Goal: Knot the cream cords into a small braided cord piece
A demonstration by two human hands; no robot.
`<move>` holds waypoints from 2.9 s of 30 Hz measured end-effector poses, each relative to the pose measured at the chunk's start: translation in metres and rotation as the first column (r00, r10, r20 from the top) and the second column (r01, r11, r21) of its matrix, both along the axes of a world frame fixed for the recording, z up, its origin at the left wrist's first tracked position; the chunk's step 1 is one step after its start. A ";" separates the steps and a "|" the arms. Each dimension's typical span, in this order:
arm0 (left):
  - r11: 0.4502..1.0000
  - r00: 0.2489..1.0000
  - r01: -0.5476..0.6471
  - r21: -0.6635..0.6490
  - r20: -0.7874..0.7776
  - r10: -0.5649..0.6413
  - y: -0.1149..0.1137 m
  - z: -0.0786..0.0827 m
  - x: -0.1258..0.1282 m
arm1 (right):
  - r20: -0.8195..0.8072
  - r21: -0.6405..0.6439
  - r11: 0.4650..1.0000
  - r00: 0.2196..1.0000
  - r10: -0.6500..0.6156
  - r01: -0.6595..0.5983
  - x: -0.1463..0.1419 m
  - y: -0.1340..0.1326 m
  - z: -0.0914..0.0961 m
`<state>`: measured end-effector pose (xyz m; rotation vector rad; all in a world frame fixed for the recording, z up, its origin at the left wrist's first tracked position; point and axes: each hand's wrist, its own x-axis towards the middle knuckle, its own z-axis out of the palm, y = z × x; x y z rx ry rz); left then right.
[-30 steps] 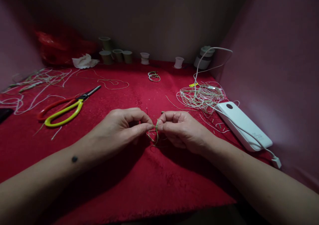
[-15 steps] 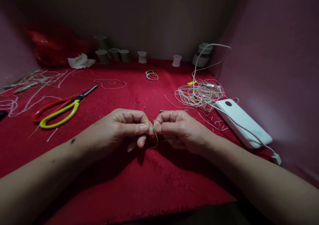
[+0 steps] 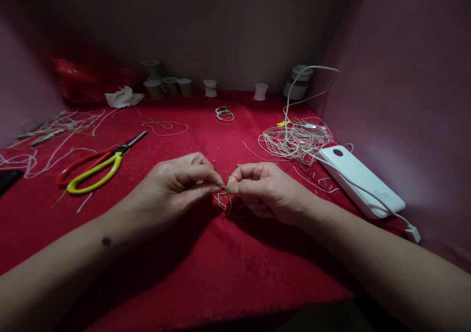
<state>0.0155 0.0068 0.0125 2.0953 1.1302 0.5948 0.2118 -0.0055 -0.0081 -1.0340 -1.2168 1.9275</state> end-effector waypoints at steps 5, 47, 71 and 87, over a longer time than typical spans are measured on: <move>0.980 0.996 -0.023 0.200 -0.082 0.040 0.001 -0.006 -0.001 | 0.008 0.037 0.999 1.000 0.008 -0.009 -0.001 0.000 -0.002; 0.553 0.764 0.229 -0.801 0.500 0.409 0.000 -0.024 0.009 | 0.618 0.784 0.461 0.585 -0.525 -0.415 -0.007 -0.017 -0.015; 0.595 0.749 0.215 -0.774 0.521 0.408 -0.006 -0.020 0.013 | 0.713 0.701 0.562 0.417 -0.564 -0.440 -0.011 -0.020 -0.012; 0.555 0.710 0.345 -0.757 0.598 0.373 -0.005 -0.020 0.011 | 0.711 0.703 0.565 0.409 -0.572 -0.431 -0.011 -0.018 -0.009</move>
